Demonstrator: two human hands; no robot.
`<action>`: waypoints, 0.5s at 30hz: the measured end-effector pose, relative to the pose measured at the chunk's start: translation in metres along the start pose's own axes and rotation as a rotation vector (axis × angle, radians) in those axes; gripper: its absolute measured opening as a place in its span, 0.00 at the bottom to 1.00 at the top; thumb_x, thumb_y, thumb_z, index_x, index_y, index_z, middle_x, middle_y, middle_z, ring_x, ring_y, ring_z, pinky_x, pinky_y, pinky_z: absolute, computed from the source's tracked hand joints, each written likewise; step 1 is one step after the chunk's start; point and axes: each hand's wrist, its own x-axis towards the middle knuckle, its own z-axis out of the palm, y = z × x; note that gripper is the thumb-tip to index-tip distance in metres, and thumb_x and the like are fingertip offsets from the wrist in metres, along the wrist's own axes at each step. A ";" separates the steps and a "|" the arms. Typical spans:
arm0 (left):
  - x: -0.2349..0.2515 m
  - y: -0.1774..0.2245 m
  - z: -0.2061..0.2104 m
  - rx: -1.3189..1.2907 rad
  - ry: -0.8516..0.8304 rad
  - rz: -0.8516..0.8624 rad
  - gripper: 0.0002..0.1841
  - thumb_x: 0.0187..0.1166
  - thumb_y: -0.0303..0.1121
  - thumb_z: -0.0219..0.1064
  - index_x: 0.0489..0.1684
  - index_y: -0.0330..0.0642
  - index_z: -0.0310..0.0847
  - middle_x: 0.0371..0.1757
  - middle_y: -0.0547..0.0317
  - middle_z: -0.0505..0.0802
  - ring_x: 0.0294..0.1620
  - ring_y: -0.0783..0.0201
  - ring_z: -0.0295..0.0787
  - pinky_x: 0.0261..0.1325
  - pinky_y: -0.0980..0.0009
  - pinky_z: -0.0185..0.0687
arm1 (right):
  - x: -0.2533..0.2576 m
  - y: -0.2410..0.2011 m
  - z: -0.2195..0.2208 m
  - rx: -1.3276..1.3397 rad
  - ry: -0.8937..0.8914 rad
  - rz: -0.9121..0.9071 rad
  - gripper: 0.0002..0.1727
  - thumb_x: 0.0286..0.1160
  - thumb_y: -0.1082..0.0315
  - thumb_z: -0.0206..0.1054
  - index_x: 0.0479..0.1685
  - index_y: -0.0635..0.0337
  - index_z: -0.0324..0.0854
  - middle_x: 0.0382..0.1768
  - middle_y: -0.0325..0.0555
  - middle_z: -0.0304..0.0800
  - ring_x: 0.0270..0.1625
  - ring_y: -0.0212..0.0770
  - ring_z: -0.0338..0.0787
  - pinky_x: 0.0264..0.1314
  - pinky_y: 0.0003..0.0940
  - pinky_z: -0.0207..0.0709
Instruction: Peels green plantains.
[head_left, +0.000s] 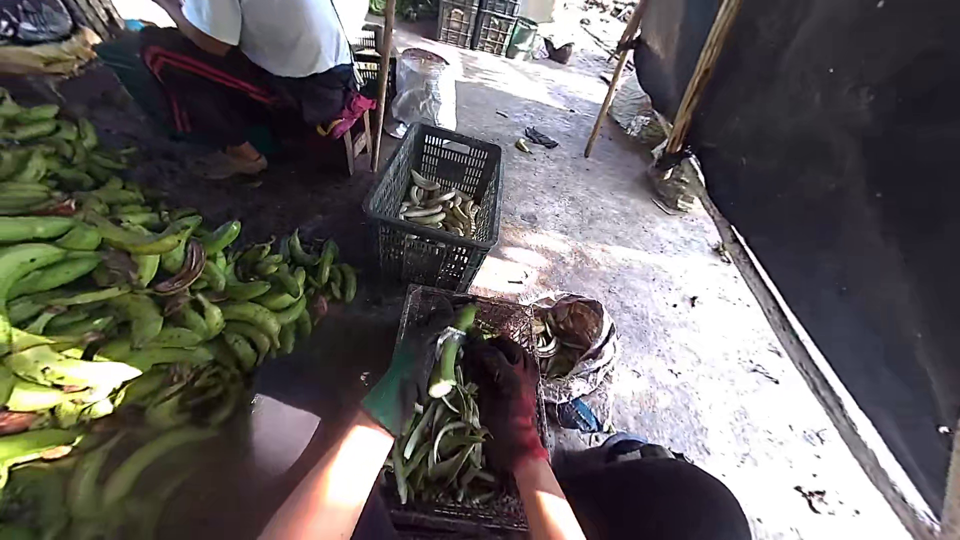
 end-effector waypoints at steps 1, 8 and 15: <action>-0.003 0.004 -0.002 0.109 0.019 -0.023 0.14 0.92 0.31 0.51 0.60 0.32 0.78 0.39 0.57 0.88 0.35 0.74 0.83 0.41 0.78 0.82 | 0.011 -0.001 0.004 -0.070 0.017 0.036 0.21 0.66 0.69 0.73 0.61 0.47 0.92 0.59 0.63 0.90 0.63 0.71 0.86 0.65 0.75 0.72; 0.011 -0.006 -0.019 -0.017 -0.031 0.142 0.16 0.86 0.31 0.60 0.68 0.34 0.76 0.48 0.61 0.89 0.44 0.76 0.84 0.51 0.78 0.82 | 0.010 0.009 0.009 0.244 -0.039 0.258 0.28 0.81 0.64 0.60 0.81 0.62 0.74 0.68 0.57 0.86 0.67 0.49 0.87 0.73 0.51 0.78; 0.022 -0.027 -0.011 0.250 -0.067 0.018 0.17 0.85 0.24 0.57 0.71 0.30 0.73 0.50 0.55 0.86 0.45 0.75 0.81 0.52 0.76 0.79 | 0.003 0.010 0.014 -0.077 -0.076 0.225 0.26 0.75 0.64 0.66 0.75 0.50 0.83 0.63 0.66 0.87 0.64 0.71 0.85 0.65 0.75 0.71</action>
